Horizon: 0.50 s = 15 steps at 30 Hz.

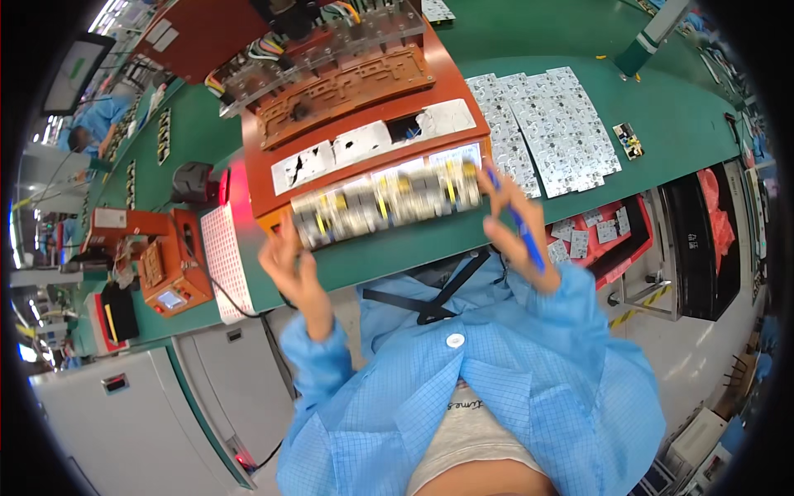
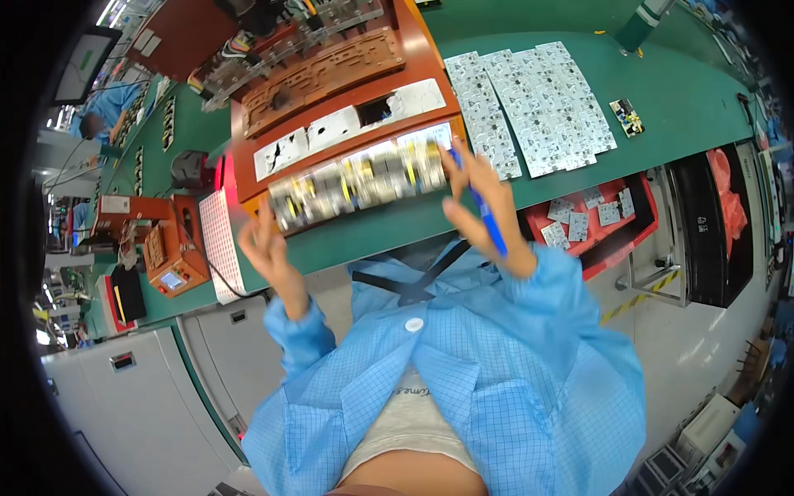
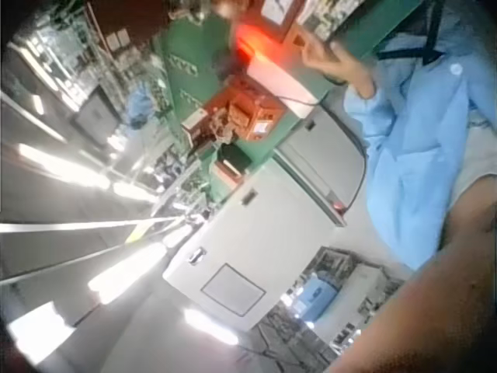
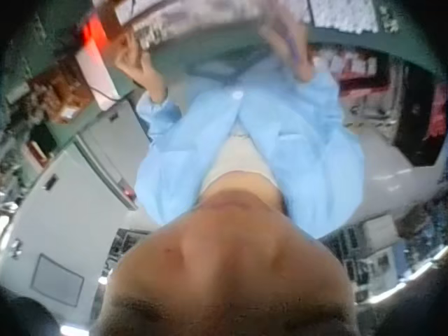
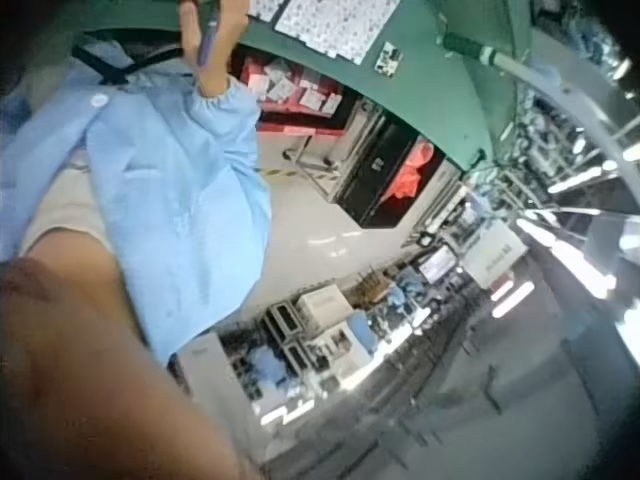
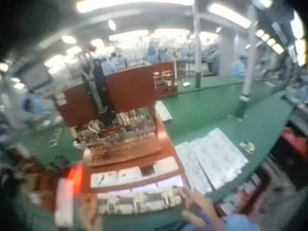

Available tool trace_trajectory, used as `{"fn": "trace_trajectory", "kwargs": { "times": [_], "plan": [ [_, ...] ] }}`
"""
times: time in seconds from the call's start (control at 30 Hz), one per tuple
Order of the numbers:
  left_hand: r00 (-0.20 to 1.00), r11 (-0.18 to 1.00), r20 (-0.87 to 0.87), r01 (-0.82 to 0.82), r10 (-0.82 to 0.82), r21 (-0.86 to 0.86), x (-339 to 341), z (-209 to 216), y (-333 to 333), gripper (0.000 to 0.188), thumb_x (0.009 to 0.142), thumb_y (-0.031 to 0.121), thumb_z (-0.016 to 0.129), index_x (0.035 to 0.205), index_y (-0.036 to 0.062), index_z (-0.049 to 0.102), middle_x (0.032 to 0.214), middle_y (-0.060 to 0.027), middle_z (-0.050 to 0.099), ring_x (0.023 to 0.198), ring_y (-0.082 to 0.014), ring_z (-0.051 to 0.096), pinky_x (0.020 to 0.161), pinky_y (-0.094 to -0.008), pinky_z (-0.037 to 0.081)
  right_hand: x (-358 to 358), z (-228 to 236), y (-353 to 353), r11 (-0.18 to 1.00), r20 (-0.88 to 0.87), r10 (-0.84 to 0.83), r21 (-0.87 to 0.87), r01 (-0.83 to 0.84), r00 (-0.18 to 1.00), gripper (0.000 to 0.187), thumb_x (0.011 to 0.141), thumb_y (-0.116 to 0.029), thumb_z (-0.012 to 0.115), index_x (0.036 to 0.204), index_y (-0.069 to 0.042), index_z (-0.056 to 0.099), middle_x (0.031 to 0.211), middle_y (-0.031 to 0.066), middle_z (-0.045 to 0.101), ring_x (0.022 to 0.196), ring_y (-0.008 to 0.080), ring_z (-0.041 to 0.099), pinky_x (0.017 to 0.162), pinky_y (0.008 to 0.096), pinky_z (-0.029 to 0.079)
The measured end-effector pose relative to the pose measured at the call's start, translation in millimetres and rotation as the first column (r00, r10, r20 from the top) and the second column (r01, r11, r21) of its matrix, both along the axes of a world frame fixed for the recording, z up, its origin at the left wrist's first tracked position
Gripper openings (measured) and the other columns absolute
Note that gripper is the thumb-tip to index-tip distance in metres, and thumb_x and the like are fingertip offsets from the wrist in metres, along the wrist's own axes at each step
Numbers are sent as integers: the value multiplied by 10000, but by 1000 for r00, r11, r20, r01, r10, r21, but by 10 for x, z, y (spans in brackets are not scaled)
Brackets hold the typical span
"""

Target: Testing printed circuit boards using a specialized test fixture on an assembly line.

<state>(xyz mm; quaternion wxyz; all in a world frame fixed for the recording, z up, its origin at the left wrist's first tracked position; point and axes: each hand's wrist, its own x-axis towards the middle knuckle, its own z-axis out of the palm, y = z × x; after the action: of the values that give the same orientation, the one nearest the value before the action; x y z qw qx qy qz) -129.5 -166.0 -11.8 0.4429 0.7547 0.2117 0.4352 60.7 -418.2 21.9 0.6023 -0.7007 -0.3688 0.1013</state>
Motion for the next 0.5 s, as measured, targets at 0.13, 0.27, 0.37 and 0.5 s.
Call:
{"fn": "trace_trajectory", "kwargs": {
  "times": [0.13,0.27,0.37,0.5],
  "plan": [
    [995,994,-94,-37,28,-104,-389,-280,-585,345,879,109,510,1173,25,351,1327,-237,522,1355,-307,373,1149,-457,103,-382,-240,-248,974,225,-67,-195,113,972,171,749,-131,640,787,-70,485,1241,196,596,1351,361,380,1109,546,144],
    [956,990,-264,-140,126,-35,-364,-383,-745,326,851,79,521,1129,39,357,1311,-272,521,1351,-346,374,1148,-511,26,-184,-263,-174,867,549,-22,-405,289,835,147,735,-111,647,778,-88,508,1285,155,585,1380,377,322,1080,657,29],
    [970,987,-187,-158,158,16,-318,-378,-737,348,850,70,518,1154,28,355,1331,-278,497,1347,-371,371,1144,-526,22,670,-13,177,884,720,-228,-129,450,655,400,789,-75,617,1188,-97,612,1137,79,645,1283,348,450,1057,668,110],
    [972,974,-89,-212,219,75,-336,-387,-628,341,873,87,502,1169,33,342,1349,-265,480,1341,-366,373,1148,-515,48,2431,79,1136,962,678,-108,-112,247,727,230,880,-248,652,932,-53,542,845,156,633,745,343,626,651,367,503]
  ]
}}
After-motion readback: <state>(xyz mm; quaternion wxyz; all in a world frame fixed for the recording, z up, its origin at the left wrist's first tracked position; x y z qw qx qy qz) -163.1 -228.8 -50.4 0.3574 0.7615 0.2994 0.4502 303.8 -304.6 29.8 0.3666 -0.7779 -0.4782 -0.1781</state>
